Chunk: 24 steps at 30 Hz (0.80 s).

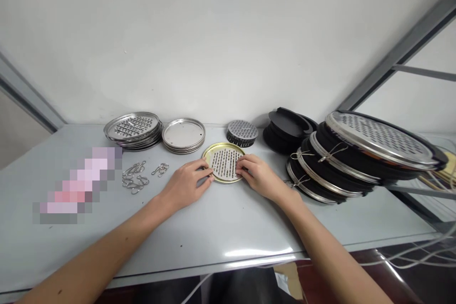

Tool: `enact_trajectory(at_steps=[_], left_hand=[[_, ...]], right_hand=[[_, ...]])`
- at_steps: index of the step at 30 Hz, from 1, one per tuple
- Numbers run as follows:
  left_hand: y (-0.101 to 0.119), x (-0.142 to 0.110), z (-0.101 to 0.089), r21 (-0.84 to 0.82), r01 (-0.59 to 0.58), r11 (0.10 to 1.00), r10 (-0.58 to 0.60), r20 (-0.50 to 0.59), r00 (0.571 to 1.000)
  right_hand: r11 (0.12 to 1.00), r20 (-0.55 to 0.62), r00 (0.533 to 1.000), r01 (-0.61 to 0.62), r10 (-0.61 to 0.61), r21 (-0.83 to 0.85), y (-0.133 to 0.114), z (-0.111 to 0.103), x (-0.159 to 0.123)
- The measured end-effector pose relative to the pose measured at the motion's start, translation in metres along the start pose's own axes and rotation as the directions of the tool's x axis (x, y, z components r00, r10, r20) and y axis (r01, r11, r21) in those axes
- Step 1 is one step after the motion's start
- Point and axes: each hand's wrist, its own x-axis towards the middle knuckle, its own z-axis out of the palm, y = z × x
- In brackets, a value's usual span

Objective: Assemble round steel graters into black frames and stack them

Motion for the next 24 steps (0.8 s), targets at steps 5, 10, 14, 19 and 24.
enact_trajectory(at_steps=[5, 10, 14, 19, 24], left_hand=[[-0.002, 0.001, 0.001, 0.01, -0.018, 1.0, 0.018, -0.005, 1.0], [-0.001, 0.001, 0.002, 0.059, -0.004, 0.998, 0.002, 0.037, 0.999], [0.002, 0.003, 0.0, 0.092, -0.004, 0.996, -0.004, 0.089, 0.996], [0.005, 0.004, -0.002, 0.109, 0.002, 0.994, -0.014, 0.108, 0.994], [0.006, 0.004, -0.003, 0.123, -0.007, 0.992, -0.007, 0.114, 0.993]], right_hand=[[1.0, 0.045, 0.999, 0.003, -0.003, 0.001, 0.0, 0.002, -0.001], [1.0, 0.049, 0.999, -0.008, 0.008, 0.018, 0.005, 0.004, 0.0], [0.999, 0.027, 0.999, -0.028, 0.027, 0.045, 0.008, 0.005, 0.001], [0.997, 0.004, 0.999, -0.043, 0.043, 0.068, 0.008, 0.005, 0.001], [0.997, -0.005, 0.998, -0.056, 0.057, 0.061, 0.01, 0.006, 0.003]])
